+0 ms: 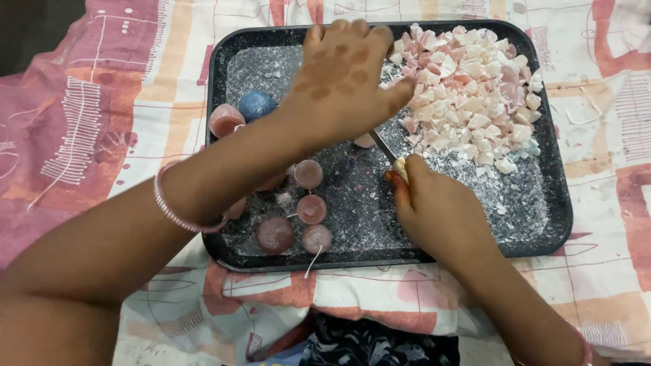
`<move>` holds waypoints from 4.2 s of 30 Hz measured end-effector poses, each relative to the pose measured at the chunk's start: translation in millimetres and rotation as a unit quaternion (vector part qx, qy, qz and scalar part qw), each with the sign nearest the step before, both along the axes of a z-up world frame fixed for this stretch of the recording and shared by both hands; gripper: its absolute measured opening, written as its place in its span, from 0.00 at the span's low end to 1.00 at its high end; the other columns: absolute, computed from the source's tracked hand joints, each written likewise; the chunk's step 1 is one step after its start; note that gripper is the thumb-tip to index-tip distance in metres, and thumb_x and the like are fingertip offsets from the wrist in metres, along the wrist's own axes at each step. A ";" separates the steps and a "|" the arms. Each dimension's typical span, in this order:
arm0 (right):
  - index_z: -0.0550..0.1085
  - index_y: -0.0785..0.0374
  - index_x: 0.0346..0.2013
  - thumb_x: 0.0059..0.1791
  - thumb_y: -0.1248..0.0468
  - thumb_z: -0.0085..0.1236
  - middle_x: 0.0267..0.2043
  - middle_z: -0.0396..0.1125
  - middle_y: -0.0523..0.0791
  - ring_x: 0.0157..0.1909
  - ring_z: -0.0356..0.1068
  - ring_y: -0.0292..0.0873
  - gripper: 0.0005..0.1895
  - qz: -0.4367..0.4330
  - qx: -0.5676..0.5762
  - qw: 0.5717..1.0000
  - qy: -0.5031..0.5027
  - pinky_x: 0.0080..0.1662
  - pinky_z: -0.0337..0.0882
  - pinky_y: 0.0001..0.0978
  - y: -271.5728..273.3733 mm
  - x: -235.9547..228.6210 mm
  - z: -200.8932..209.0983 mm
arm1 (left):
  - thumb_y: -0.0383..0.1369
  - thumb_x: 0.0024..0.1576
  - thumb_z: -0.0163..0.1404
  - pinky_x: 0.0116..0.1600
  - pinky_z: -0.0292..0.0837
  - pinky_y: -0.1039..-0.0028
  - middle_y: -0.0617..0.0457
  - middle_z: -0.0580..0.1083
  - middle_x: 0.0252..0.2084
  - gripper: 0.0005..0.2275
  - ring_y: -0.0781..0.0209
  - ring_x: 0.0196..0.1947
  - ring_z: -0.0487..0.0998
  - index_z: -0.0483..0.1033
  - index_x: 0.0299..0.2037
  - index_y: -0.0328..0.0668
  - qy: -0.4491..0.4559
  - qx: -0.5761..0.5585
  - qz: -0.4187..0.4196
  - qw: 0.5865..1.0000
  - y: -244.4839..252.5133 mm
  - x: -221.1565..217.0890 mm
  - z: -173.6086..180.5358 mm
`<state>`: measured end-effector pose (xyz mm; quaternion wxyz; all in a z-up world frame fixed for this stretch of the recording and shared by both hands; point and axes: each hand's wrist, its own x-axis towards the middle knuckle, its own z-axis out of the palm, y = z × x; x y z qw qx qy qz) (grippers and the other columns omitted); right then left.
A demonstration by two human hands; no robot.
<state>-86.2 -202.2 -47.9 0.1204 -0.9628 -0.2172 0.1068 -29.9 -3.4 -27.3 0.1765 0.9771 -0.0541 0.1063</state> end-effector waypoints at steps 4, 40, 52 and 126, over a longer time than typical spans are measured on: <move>0.67 0.64 0.39 0.56 0.53 0.47 0.25 0.72 0.57 0.30 0.73 0.64 0.15 0.008 0.008 0.999 -0.036 0.35 0.70 0.59 -1.3 -2.7 -5.6 | 0.69 0.56 0.33 0.70 0.33 0.39 0.33 0.61 0.66 0.44 0.38 0.70 0.54 0.59 0.66 0.33 0.063 0.035 0.075 0.995 -6.6 57.5 -23.0; 0.68 0.63 0.40 0.56 0.53 0.45 0.23 0.72 0.56 0.26 0.73 0.64 0.14 0.004 -0.003 1.000 0.003 0.31 0.69 0.59 6.2 -0.8 1.6 | 0.75 0.52 0.32 0.73 0.24 0.38 0.31 0.42 0.76 0.54 0.35 0.77 0.35 0.41 0.75 0.33 0.142 0.083 0.047 0.985 -2.6 77.1 -52.9; 0.65 0.63 0.36 0.55 0.53 0.44 0.20 0.71 0.54 0.22 0.73 0.61 0.15 0.004 -0.046 0.999 0.006 0.26 0.71 0.55 12.7 2.7 -3.8 | 0.77 0.50 0.34 0.74 0.28 0.42 0.32 0.47 0.75 0.56 0.37 0.76 0.40 0.43 0.74 0.31 0.143 0.074 0.040 0.986 2.0 72.6 -47.1; 0.68 0.58 0.40 0.55 0.47 0.47 0.24 0.72 0.56 0.32 0.73 0.64 0.17 -0.009 -0.009 0.996 0.084 0.36 0.70 0.59 -2.9 42.6 4.7 | 0.36 0.57 0.55 0.63 0.59 0.55 0.44 0.76 0.47 0.18 0.47 0.52 0.75 0.69 0.53 0.38 -0.079 -0.078 -0.056 0.992 -3.2 -71.3 -39.8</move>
